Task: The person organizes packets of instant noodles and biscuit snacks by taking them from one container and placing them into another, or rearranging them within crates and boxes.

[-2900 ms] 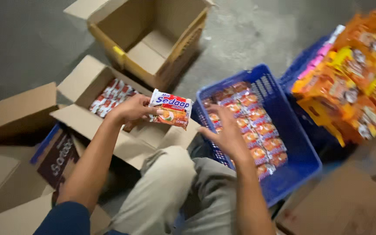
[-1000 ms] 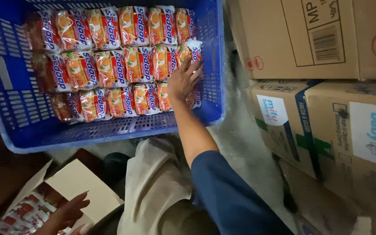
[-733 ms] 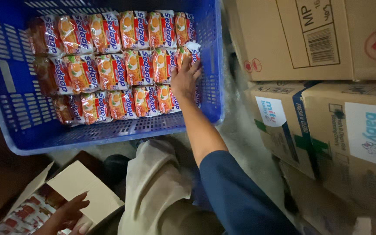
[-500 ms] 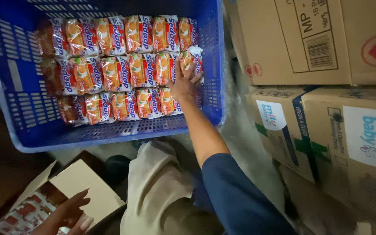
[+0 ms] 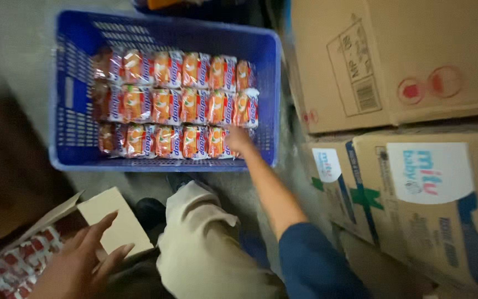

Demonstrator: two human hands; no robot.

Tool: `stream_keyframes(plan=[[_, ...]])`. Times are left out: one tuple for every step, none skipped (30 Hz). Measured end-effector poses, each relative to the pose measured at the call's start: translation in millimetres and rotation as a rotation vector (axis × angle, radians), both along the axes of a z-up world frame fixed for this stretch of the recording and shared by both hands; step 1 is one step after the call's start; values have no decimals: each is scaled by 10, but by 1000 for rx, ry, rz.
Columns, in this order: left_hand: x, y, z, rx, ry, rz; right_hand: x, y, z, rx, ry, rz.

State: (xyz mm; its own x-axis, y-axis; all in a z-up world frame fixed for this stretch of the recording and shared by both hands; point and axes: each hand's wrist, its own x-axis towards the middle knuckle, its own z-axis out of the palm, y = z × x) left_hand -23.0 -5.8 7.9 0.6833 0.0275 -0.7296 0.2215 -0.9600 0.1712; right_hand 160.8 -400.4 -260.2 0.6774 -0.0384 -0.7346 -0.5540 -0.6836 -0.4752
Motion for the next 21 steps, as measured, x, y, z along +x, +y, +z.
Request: stream_keyframes(plan=[[-77,-54,52,47,-67,-52,-70,103,214,64,6,-13],[-209,-38,-23,45,-88,-25,-179,100,-21,60,-15,15],[-365,-12,-98,-124,-230,-64,-256,132,-265,53,-254,110],[-516,21,-179,-288,-384,-102,-317,170,-517,53,-494,204],[-618,-50,-42,-276,-411,-65,-316,253,-391,64,-515,245],[-717,-112,86,-237,-438,27,-319,344,-273,171,-551,252],[-870,-173,219,-199,-455,126,-394,441,-165,281,-572,266],[-956,-171,221,-188,-472,171,-344,491,74,295,-578,313],[-1065,-167,227,-206,-537,180,-291,589,296,432,-594,382],[-1169,-142,228,-220,-603,187,-237,712,514,570,-602,450],[-1240,-170,287,-197,-620,254,-142,742,713,593,-592,518],[-1305,-180,340,-299,-715,262,-37,797,907,602,-681,409],[-1416,-198,390,-383,-816,276,54,908,1062,626,-756,305],[-1531,-225,391,-342,-837,350,-31,953,1471,666,-735,380],[-1597,-210,382,-459,-866,377,-51,1039,1922,690,-844,339],[-1638,-178,368,-576,-900,399,-53,1140,2411,719,-950,291],[-1742,-184,432,-548,-916,454,-227,1280,2709,749,-926,343],[-1816,-190,488,-630,-931,492,-375,1401,3000,771,-868,378],[-1830,-181,527,-721,-946,515,-494,1476,3287,781,-817,403],[-1876,-156,527,-701,-963,558,-619,1653,3412,800,-798,445],[-1913,-138,519,-753,-921,602,-767,1775,3540,713,-603,548]])
